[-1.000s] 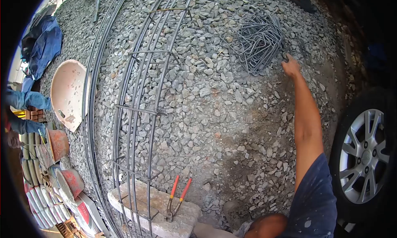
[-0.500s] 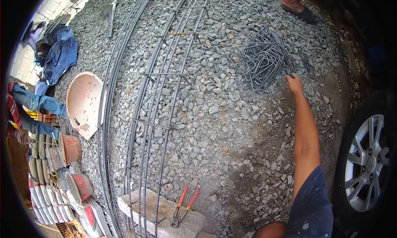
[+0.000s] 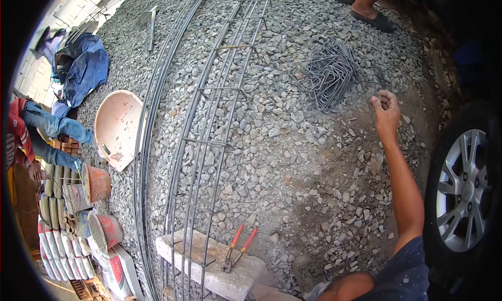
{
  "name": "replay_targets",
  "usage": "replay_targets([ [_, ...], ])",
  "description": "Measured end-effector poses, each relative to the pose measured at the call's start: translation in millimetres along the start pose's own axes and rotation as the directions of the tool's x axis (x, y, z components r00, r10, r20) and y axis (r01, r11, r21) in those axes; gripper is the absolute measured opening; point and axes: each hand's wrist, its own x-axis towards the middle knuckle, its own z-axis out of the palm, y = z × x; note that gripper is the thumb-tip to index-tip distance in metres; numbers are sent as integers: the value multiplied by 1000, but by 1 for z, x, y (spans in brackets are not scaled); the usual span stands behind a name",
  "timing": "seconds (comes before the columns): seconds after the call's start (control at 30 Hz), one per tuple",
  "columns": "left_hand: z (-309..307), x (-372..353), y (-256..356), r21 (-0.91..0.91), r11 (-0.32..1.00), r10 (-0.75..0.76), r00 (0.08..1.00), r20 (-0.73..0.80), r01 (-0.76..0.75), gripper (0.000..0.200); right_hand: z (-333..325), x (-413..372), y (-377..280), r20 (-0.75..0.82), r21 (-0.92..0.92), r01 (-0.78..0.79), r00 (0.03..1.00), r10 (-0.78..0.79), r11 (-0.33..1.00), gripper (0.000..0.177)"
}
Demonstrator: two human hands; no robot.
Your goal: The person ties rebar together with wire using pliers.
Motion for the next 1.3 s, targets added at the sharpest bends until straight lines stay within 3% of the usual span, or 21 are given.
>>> replay_targets([
  [0.03,-8,-9,-1,-15,1000,-17,1000,-22,16,45,10,-17,-36,114,134,-40,993,25,990,25],
  [0.07,7,44,-21,-162,914,361,929,-85,-371,28,20,-35,-73,242,265,-91,970,25,960,23],
  [0.1,12,39,58,-334,897,308,952,4,-289,30,29,-56,-107,354,319,-107,935,-14,942,22],
  [0.13,6,27,146,-407,854,405,905,133,-323,35,38,-79,-138,463,375,-129,884,-65,918,20],
  [0.17,13,23,190,-548,774,495,843,212,-317,47,47,-104,-169,545,437,-135,826,-142,889,19],
  [0.23,43,20,246,-867,488,735,584,345,-102,61,64,-157,-228,681,548,-225,679,-274,806,18],
  [0.3,65,-2,288,-935,348,809,480,338,72,84,73,-209,-278,754,608,-298,509,-416,736,17],
  [0.37,67,-8,301,-977,208,770,609,191,43,66,80,-253,-311,744,656,-284,399,-536,699,16],
  [0.43,53,-2,297,-965,-54,602,780,174,257,39,88,-287,-327,833,550,-394,320,-451,736,18],
  [0.47,44,3,285,-964,-71,595,787,163,254,39,88,-294,-337,834,550,-385,306,-459,741,18],
  [0.57,23,12,240,-898,-261,501,845,187,354,23,88,-311,-368,641,757,32,163,-750,653,37],
  [0.6,23,14,226,-895,-274,486,854,187,352,23,89,-323,-371,644,756,28,142,-751,654,37],
  [0.73,28,28,174,-837,-464,361,925,118,288,24,99,-380,-386,834,551,-192,177,-523,812,38],
  [0.8,33,27,155,-828,-486,318,939,133,281,23,105,-401,-393,959,277,-399,52,-280,874,35],
  [0.93,46,13,126,-549,-752,308,931,197,366,30,110,-450,-397,976,200,-555,44,-211,807,27],
  [1.0,66,6,104,-465,-776,370,905,211,426,30,105,-472,-385,972,232,-514,85,-220,826,25],
  [1.07,79,0,89,-772,-480,399,888,230,416,24,99,-486,-373,952,305,-421,150,-266,854,23],
  [1.1,80,-3,85,-808,-427,368,895,254,405,19,99,-488,-363,960,278,-434,135,-244,857,23],
  [1.2,82,-5,82,-846,-405,293,925,241,348,16,93,-491,-353,944,317,-433,229,-237,844,23],
  [1.23,81,-4,82,-859,-390,267,933,241,333,16,93,-489,-339,895,423,-156,222,-386,892,26],
  [1.3,87,-4,78,-844,-407,283,927,246,349,17,98,-493,-337,921,342,-253,282,-270,905,30],
])
